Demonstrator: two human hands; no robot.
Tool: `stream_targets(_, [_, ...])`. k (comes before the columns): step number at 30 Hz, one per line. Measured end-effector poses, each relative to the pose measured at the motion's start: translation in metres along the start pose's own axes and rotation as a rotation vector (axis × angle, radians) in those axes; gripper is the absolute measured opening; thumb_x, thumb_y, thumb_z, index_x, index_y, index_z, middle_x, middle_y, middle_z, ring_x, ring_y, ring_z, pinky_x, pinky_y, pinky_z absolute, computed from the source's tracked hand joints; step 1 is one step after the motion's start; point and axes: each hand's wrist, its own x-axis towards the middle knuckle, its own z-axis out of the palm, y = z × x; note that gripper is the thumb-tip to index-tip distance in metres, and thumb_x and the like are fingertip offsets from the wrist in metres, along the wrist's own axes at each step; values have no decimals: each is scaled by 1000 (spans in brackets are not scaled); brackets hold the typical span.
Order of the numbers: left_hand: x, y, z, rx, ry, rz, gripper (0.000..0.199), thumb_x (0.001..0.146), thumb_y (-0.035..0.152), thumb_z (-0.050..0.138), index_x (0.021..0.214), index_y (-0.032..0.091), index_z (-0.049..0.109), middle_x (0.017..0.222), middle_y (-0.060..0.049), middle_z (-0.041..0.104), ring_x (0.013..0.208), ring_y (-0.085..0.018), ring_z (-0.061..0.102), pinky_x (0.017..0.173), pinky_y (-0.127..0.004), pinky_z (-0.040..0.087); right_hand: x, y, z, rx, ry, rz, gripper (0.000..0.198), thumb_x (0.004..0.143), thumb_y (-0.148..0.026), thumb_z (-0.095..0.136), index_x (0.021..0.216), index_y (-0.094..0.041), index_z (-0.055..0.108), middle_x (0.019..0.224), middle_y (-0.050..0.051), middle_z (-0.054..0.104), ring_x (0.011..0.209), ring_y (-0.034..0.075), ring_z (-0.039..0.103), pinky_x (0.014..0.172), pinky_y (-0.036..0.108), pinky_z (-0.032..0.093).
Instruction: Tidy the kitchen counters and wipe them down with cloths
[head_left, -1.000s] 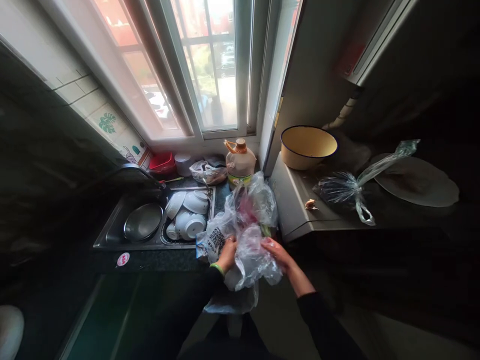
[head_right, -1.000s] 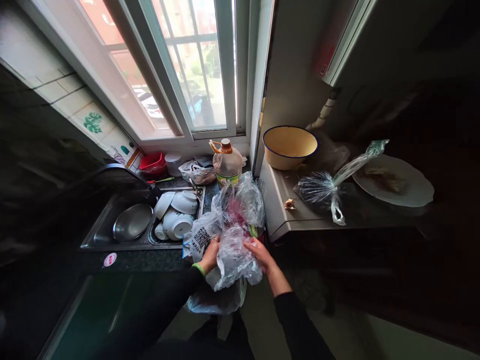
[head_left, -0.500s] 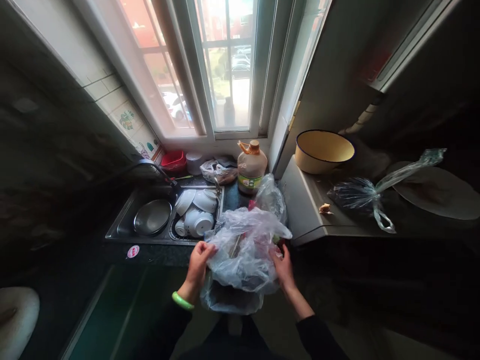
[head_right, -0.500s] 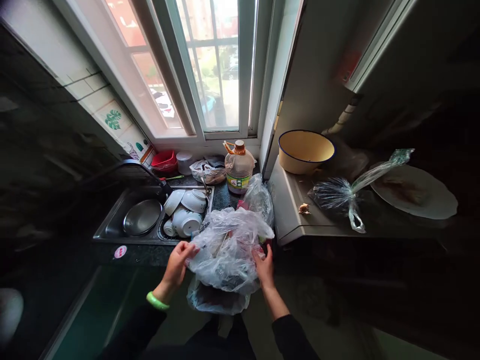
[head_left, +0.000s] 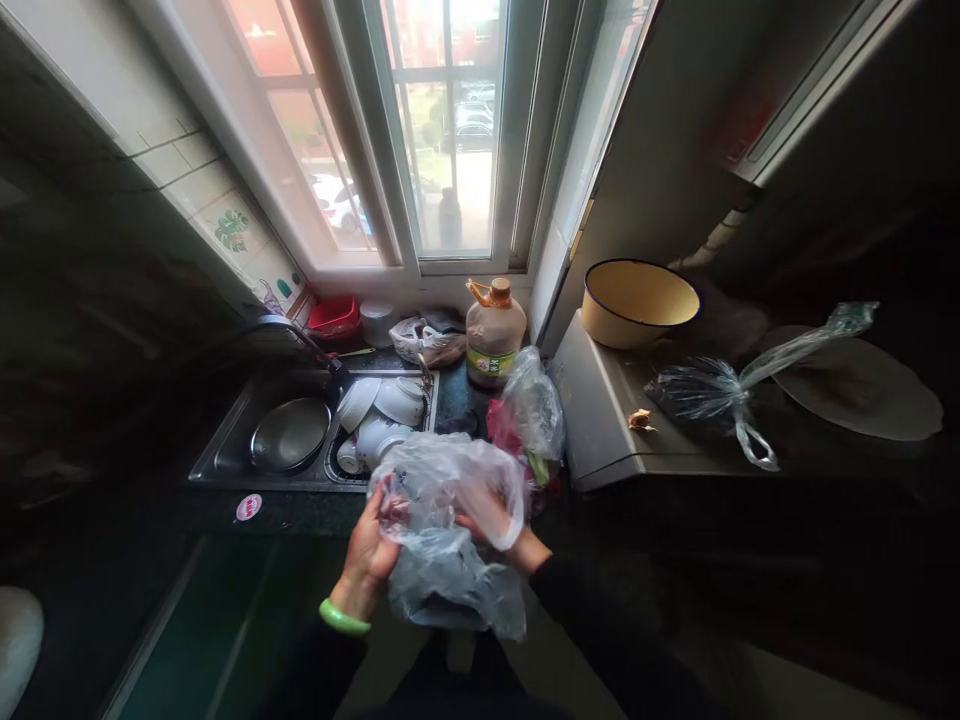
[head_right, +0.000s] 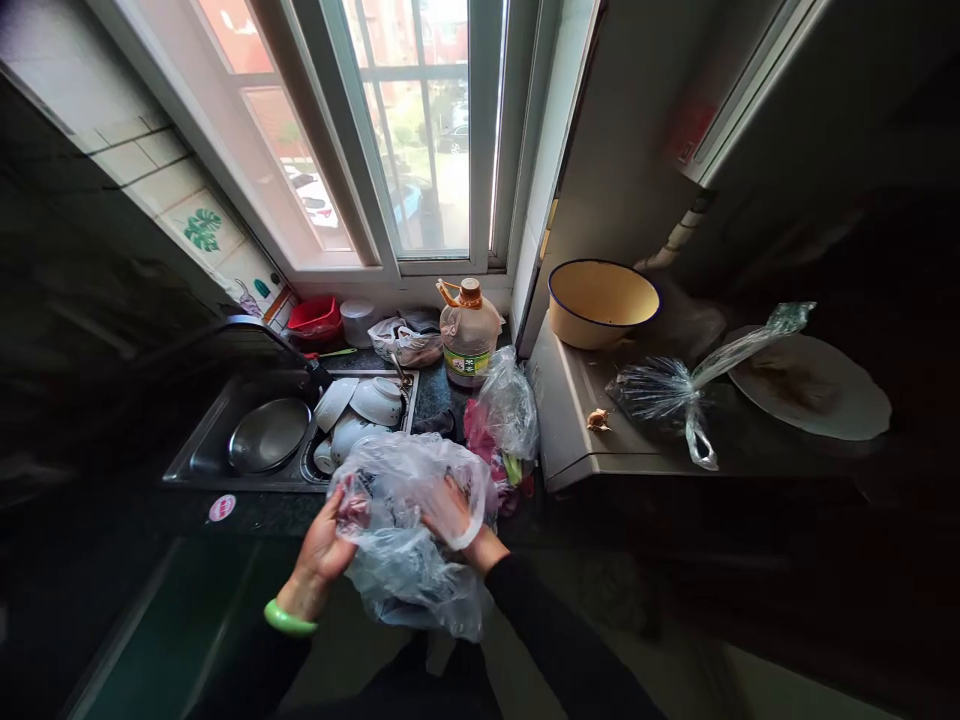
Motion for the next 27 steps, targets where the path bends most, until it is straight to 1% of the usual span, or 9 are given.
stream_targets(3, [5,26,-12,-50,99,82,28,102,18,46,92,17,72,62,2,55,53,-8,55,51,-16,52,-13,19,-45,116,146,-42,28,94,-33,58,115,-24,74,116,7,76,108,24,69,100,39,53])
stream_targets(5, [5,32,-17,-56,126,109,31,103,19,45,94,17,74,66,0,60,55,-8,58,53,-17,55,-9,41,-74,48,413,77,30,98,-33,50,117,-22,71,119,10,73,112,25,67,102,43,52])
stream_targets(7, [5,29,-18,-43,131,118,31,103,20,45,96,18,75,68,-2,63,57,-9,60,55,-18,56,9,67,-93,-97,571,260,42,92,-37,58,128,-17,65,139,18,62,128,31,58,109,51,46])
stream_targets(10, [5,15,-11,19,122,81,29,103,24,48,102,19,76,68,-3,65,57,-10,63,55,-19,57,44,99,-99,-199,530,564,79,74,-37,78,144,-12,53,158,27,40,139,40,48,113,56,40])
stream_targets(12, [5,3,-6,60,102,55,27,103,25,50,106,19,76,66,-2,64,56,-10,63,56,-19,57,64,110,-96,-125,515,677,79,70,-34,80,142,-13,56,149,28,50,130,39,57,108,53,44])
stream_targets(16, [4,-15,-2,156,89,114,24,99,24,59,115,15,74,67,-2,65,58,-10,64,58,-19,57,75,110,-112,45,648,664,51,85,-43,61,120,-7,69,112,24,73,104,33,70,93,47,52])
stream_targets(20, [4,-25,5,213,72,160,27,94,25,67,118,11,72,73,-4,69,61,-12,64,60,-22,57,44,76,-126,148,794,482,57,91,-56,51,117,-9,68,112,21,74,104,32,70,88,44,54])
stream_targets(23, [6,-31,13,234,55,131,24,92,26,71,111,11,73,71,-3,67,63,-14,65,61,-24,55,17,31,-94,311,610,268,49,85,-58,65,105,-15,73,106,16,76,100,31,69,89,42,55])
stream_targets(27, [4,-38,15,289,23,78,25,83,33,79,77,13,65,60,3,56,52,-9,52,51,-20,43,32,-18,-23,601,7,117,44,88,-55,69,111,-17,73,100,7,76,100,26,67,89,37,57])
